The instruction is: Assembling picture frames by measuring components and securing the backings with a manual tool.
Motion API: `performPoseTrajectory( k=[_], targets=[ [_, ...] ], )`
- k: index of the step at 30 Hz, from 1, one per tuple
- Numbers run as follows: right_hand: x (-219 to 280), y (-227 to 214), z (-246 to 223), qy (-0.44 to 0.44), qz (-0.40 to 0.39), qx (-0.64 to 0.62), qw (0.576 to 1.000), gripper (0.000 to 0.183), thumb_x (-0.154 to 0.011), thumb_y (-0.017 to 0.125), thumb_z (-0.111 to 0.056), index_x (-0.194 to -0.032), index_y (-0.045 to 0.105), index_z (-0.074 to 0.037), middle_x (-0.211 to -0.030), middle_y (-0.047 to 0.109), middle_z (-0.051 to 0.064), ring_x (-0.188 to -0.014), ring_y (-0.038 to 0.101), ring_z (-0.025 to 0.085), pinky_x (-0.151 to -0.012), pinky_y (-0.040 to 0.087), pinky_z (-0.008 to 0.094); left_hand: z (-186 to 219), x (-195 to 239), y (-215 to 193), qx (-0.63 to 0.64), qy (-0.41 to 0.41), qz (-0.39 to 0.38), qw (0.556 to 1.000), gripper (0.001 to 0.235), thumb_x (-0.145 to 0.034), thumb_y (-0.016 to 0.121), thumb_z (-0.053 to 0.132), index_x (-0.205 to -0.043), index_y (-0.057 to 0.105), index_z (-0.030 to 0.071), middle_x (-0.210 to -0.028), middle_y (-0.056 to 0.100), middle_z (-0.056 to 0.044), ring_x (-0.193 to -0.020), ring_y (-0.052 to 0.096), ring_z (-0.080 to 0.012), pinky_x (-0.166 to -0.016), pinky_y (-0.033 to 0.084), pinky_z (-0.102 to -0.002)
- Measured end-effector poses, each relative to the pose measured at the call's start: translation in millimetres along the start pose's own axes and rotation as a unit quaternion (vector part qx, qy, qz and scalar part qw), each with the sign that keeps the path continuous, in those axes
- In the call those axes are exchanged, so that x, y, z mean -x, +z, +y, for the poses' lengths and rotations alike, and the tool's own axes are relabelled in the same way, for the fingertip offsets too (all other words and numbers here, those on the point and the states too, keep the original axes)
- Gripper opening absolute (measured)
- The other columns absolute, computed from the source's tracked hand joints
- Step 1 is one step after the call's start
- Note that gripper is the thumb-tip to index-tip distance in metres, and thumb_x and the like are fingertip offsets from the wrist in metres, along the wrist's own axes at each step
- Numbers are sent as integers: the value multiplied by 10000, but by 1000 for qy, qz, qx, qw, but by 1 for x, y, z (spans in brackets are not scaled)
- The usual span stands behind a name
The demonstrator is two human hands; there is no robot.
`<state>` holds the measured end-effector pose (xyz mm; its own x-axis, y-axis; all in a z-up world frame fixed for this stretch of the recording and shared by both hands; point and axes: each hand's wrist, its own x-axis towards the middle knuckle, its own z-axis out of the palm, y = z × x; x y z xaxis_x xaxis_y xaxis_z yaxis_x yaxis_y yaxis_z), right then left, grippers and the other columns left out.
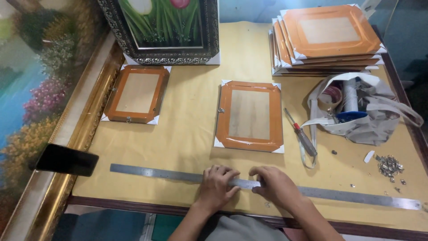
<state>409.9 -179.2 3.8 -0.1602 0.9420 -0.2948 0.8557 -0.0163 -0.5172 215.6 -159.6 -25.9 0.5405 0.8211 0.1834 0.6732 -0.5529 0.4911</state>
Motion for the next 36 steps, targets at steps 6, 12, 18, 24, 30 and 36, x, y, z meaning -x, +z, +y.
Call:
performPoseTrajectory(
  k=[6,12,18,24,30,36],
  targets=[
    [3,-9,-9,52,-83,69,993,102,-734,449,-238,-671,527,-216,-734,603,-42,-739,561,196,-553,395,361,-13,-6,10,11,8,-31,999,163,-650,696,323,-735,578,249,-774,597,67,-751,535,-181,-663,317,-338],
    [21,-53,-11,156,-68,7,985,196,-829,493,-331,-799,643,-208,-714,654,-27,-677,585,130,-624,402,266,-9,-18,-17,32,9,-26,999,274,-713,660,412,-683,531,172,-656,583,9,-665,543,-229,-649,326,-341],
    [46,-120,-4,268,42,16,962,265,-792,581,-409,-705,714,-196,-656,707,-25,-546,541,108,-538,348,234,-10,-32,-30,-42,8,75,996,436,-792,461,562,-729,548,140,-749,574,0,-695,519,-212,-603,335,-352],
    [45,-149,74,282,143,27,948,430,-736,563,-530,-681,707,-129,-659,655,59,-636,568,197,-563,353,310,-43,-48,-33,-67,-82,103,989,402,-784,455,550,-734,548,162,-740,553,-18,-734,474,-237,-709,314,-366],
    [38,-146,132,302,147,-2,942,511,-803,503,-538,-579,613,-92,-625,617,100,-655,543,228,-600,343,319,-52,-61,-6,-104,-149,230,956,372,-731,557,536,-741,622,170,-820,550,-45,-837,487,-259,-959,261,-516],
    [39,-135,166,332,141,67,930,536,-811,468,-553,-524,566,-111,-573,608,95,-602,557,242,-569,340,320,-42,-58,19,-110,-218,277,929,536,-719,539,583,-1005,533,129,-999,548,-58,-965,500,-264,-953,259,-525]
  ],
)
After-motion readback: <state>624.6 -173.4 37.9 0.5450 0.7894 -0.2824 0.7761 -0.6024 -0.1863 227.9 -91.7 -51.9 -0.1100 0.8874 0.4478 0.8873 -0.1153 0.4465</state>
